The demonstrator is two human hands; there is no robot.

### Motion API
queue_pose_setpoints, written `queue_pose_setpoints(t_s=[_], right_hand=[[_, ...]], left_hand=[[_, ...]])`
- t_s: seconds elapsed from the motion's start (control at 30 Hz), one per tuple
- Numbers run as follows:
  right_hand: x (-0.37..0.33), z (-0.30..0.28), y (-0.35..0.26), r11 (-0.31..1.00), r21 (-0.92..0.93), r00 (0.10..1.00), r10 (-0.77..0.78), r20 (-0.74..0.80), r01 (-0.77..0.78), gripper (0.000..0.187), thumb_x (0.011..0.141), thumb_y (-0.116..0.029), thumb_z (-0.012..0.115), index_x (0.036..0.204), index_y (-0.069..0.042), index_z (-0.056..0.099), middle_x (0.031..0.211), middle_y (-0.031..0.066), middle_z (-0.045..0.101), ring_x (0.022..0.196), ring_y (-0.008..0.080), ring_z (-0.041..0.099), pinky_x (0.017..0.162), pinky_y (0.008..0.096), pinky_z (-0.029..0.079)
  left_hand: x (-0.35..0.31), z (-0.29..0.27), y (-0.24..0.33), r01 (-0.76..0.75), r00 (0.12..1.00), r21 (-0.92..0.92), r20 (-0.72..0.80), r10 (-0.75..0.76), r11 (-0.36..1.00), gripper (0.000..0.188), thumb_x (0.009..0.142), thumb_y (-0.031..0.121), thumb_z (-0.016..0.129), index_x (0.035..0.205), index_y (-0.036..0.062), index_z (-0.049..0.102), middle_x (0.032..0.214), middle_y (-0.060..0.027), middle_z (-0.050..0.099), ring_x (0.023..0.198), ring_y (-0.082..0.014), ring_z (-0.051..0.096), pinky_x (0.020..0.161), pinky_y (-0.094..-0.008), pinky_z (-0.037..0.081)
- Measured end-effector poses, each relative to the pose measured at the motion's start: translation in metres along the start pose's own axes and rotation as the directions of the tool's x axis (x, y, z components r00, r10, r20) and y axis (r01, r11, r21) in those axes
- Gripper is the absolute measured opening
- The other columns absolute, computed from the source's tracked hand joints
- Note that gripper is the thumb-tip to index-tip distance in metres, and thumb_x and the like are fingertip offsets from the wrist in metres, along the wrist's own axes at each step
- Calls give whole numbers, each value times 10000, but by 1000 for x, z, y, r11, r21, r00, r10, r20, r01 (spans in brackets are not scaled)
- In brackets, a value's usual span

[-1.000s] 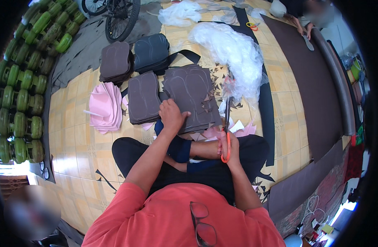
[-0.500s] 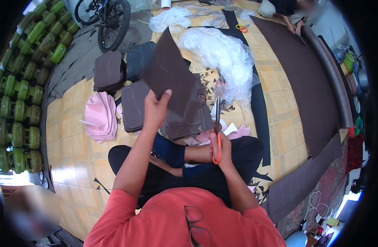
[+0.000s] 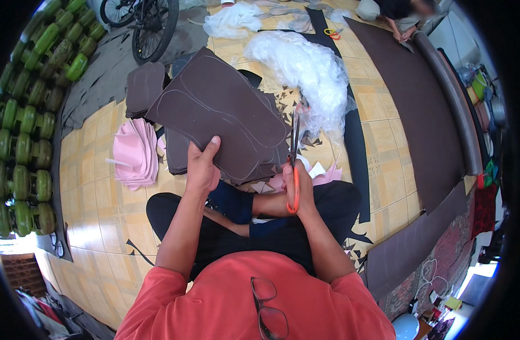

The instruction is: The person sits on the floor and uses orange-handled scissors to cut a stack of brown fabric pieces along a pre-drawn outline. The person repeatedly cuts the stacked layers and places the finished pieces to the side.

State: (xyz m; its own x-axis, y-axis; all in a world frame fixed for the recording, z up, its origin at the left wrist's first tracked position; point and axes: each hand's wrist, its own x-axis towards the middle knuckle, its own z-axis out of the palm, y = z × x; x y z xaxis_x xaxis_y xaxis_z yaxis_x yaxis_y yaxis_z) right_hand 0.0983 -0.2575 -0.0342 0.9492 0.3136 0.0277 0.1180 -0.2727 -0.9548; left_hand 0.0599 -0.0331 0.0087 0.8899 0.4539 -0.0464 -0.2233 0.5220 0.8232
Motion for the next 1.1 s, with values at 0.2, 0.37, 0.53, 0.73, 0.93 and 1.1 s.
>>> queue_pose_setpoints(t_s=[0.2,0.37,0.53,0.73,0.93,1.1], right_hand=[[4,-1,-11,1000,-15,1000,-15,18,15,395,972,-358,531,876,25,510,753,193,574,669,303,617,604,382,481],[3,-2,-7,998,-42,999,-39,28,40,365,963,-330,549,900,28,517,795,192,601,709,310,631,642,378,490],[3,-6,-7,996,-52,996,-64,56,67,356,955,-329,559,920,24,531,787,176,620,726,297,643,646,363,492],[0,-17,-14,996,-61,986,-60,157,70,415,965,-392,520,886,13,570,728,160,627,704,290,646,642,355,484],[-3,-15,9,998,-25,995,-59,81,62,453,1002,-427,413,890,-15,565,583,33,483,475,97,457,474,258,383],[7,-19,8,984,-116,988,-122,95,133,468,990,-436,436,990,17,556,668,63,552,551,126,530,508,267,429]], left_hand=[[-4,-4,1,14,1000,-8,13,-14,1000,403,933,56,583,1317,45,459,1251,-87,571,1158,-223,558,1003,-379,440],[-7,-1,2,22,1000,-16,10,-22,1000,403,933,55,580,1318,43,458,1250,-88,572,1155,-219,561,1000,-376,443],[-6,-6,-1,36,999,-13,-2,-36,999,399,932,52,578,1313,40,460,1245,-90,574,1152,-220,562,991,-376,451],[6,-15,7,30,999,59,-47,-27,998,383,911,56,604,1272,10,486,1193,-111,597,1092,-210,582,943,-354,471],[12,-32,27,176,983,239,5,-183,955,354,861,16,610,1207,-16,543,1084,-91,636,975,-182,620,867,-322,497],[2,-33,37,295,935,464,39,-351,835,340,805,4,611,1143,-36,604,1018,-65,657,914,-140,615,839,-272,478]])
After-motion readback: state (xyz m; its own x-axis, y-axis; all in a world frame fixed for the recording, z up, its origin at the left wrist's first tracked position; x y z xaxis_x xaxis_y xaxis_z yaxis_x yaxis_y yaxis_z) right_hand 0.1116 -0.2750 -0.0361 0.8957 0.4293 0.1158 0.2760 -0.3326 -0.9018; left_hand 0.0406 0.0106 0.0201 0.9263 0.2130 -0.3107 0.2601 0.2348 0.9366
